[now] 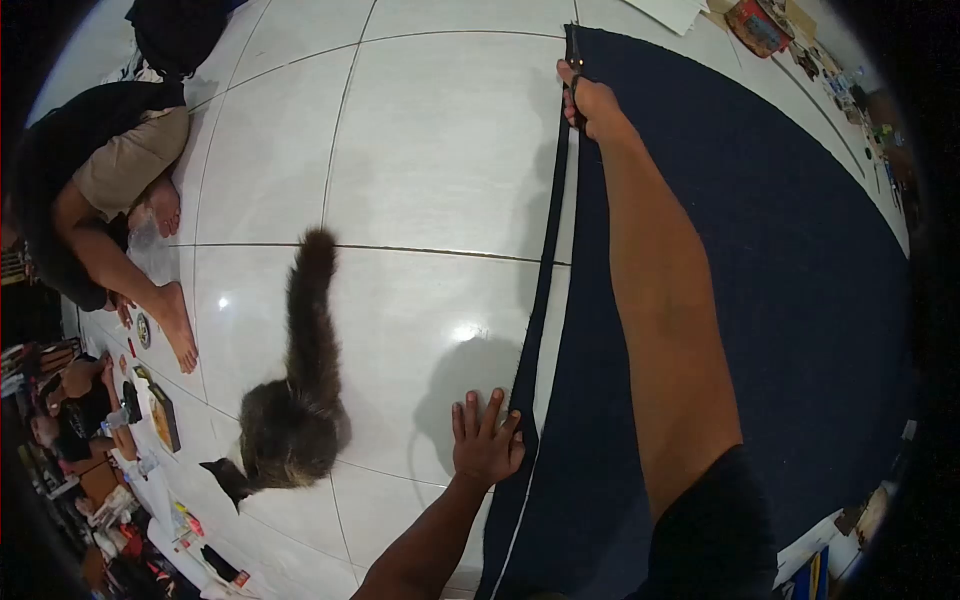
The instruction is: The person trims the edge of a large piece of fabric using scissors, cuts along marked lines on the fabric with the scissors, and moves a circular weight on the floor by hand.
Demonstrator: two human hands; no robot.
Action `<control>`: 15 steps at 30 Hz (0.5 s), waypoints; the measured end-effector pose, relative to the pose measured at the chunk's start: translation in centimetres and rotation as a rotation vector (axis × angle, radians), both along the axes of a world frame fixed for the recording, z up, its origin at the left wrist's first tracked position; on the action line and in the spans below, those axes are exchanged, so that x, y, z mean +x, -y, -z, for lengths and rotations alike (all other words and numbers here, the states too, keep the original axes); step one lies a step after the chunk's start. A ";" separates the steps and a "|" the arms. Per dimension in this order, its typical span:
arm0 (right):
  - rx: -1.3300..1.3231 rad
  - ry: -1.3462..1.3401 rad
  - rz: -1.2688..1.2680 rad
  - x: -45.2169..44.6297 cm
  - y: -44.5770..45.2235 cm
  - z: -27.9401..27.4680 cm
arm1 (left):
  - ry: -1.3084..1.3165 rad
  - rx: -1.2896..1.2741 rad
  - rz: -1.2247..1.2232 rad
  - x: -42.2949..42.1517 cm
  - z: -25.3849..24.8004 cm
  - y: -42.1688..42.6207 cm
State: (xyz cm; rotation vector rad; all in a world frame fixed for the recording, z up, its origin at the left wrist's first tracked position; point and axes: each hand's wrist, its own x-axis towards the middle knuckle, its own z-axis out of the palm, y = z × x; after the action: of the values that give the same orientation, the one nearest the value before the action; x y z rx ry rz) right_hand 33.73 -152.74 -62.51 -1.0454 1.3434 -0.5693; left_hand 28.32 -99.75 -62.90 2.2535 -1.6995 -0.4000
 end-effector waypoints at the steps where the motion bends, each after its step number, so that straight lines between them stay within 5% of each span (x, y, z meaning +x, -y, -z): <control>1: -0.052 -0.039 0.028 0.0 -0.1 0.3 | -0.002 -0.008 0.003 0.0 0.0 0.0; 8: -0.061 -0.032 0.003 -0.1 -1.0 -0.1 | -0.016 -0.008 0.023 0.0 -0.1 0.0; 10: -0.260 -0.245 -0.071 0.0 -2.7 -1.1 | -0.024 -0.013 0.012 0.1 -0.2 0.0; 15: -0.346 -0.227 -0.105 -1.3 -5.9 -1.5 | -0.034 -0.033 0.001 0.1 -0.6 0.2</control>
State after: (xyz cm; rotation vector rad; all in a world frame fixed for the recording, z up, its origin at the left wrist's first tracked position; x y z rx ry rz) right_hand 32.44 -146.82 -60.96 -1.4909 1.4055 -0.6324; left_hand 28.38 -99.92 -62.28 2.2100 -1.6787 -0.4047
